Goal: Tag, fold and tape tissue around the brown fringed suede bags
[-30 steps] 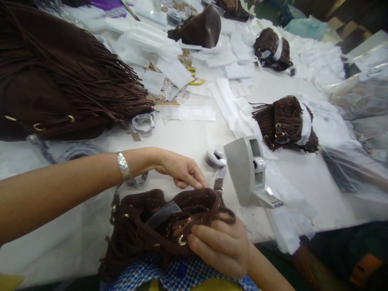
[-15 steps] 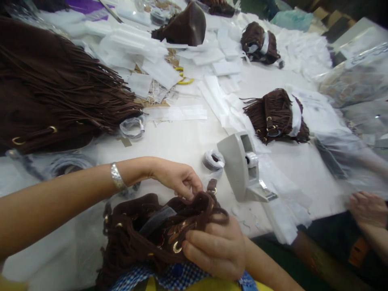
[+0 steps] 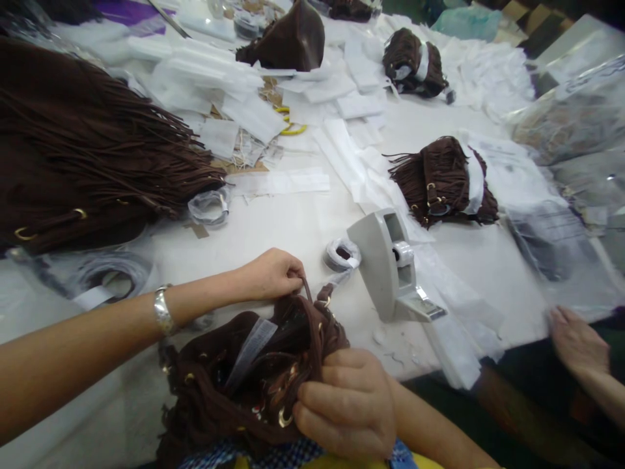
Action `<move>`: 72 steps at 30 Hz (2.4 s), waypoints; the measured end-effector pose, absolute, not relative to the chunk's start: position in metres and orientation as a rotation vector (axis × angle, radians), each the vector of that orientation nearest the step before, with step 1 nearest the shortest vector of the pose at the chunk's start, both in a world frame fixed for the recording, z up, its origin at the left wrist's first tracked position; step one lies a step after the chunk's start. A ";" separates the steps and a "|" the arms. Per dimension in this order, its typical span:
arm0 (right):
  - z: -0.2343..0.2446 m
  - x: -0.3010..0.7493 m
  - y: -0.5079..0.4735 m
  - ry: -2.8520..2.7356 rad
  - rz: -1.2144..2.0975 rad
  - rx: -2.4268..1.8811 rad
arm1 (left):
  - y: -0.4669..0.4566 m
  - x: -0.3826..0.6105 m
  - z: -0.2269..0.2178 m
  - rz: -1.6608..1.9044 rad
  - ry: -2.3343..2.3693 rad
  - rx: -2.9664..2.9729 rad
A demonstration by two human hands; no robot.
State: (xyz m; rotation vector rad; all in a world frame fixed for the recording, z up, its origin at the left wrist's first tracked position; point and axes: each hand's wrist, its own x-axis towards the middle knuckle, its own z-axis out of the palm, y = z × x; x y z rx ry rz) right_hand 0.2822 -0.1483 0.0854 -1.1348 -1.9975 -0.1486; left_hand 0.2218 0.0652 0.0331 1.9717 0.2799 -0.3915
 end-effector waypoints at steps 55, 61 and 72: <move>0.108 0.292 -0.122 -2.064 0.197 -1.298 | 0.073 0.114 0.084 -0.694 0.366 2.425; 0.102 0.287 -0.128 -2.047 0.187 -1.289 | 0.071 0.130 0.076 -0.745 0.432 2.333; 0.095 0.289 -0.140 -1.962 0.169 -1.414 | 0.108 0.084 0.055 -0.508 0.212 1.792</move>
